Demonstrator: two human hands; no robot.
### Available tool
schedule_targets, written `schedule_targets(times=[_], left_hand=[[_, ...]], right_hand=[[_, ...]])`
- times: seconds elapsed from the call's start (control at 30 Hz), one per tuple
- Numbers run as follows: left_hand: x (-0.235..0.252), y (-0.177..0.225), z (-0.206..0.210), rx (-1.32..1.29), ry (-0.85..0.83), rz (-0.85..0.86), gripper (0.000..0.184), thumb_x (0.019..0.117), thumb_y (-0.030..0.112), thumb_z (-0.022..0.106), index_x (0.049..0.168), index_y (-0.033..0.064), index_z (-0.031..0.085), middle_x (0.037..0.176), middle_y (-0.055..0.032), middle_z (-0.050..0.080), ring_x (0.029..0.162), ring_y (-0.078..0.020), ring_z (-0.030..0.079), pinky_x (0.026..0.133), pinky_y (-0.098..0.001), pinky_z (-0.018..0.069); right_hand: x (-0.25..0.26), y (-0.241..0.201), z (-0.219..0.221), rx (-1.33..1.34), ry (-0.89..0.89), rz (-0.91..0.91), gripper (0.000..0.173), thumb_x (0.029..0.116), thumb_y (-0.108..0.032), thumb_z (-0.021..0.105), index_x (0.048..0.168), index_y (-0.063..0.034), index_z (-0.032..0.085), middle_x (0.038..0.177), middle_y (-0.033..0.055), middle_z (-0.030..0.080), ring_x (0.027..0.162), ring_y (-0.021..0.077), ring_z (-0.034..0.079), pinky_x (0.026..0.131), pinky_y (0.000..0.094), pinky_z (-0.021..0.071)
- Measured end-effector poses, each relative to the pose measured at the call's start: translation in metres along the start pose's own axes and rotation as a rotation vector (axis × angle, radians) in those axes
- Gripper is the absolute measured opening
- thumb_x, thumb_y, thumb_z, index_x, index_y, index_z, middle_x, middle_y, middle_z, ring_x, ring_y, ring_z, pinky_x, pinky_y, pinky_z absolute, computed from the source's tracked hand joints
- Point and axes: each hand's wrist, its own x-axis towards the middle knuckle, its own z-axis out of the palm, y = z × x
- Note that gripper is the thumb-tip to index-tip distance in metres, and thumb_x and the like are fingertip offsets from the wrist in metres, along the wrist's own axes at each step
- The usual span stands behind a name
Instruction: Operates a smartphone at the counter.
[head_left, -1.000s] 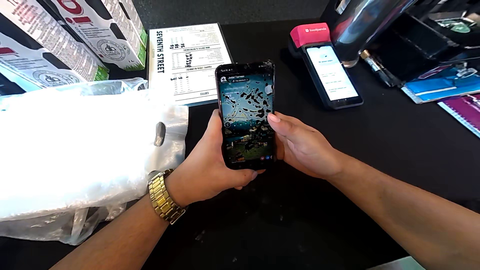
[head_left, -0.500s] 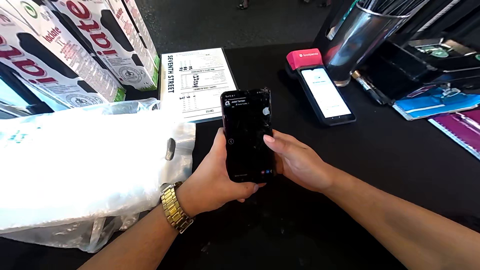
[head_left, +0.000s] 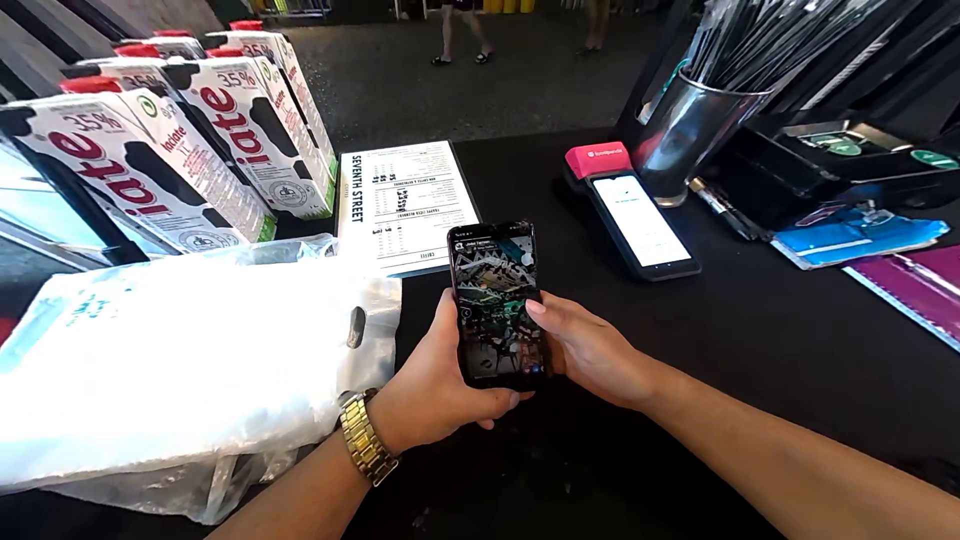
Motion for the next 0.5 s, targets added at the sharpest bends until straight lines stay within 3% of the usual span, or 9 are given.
schedule_targets(times=[0.5], left_hand=[[-0.0011,0.0013,0.0016,0.002,0.014,-0.026,0.099,0.077,-0.001,0.084,0.15,0.0289,0.024,0.125,-0.0115,0.065,0.093,-0.0314,0.075,0.056,-0.041,0.0658]], right_hand=[[-0.0012,0.0005,0.0002,-0.019,0.011,0.003,0.052,0.1048,-0.055,0.039,0.137,-0.0183,0.056,0.118,0.0109,0.07,0.105,0.0229,0.071,0.083,0.0411,0.0618]])
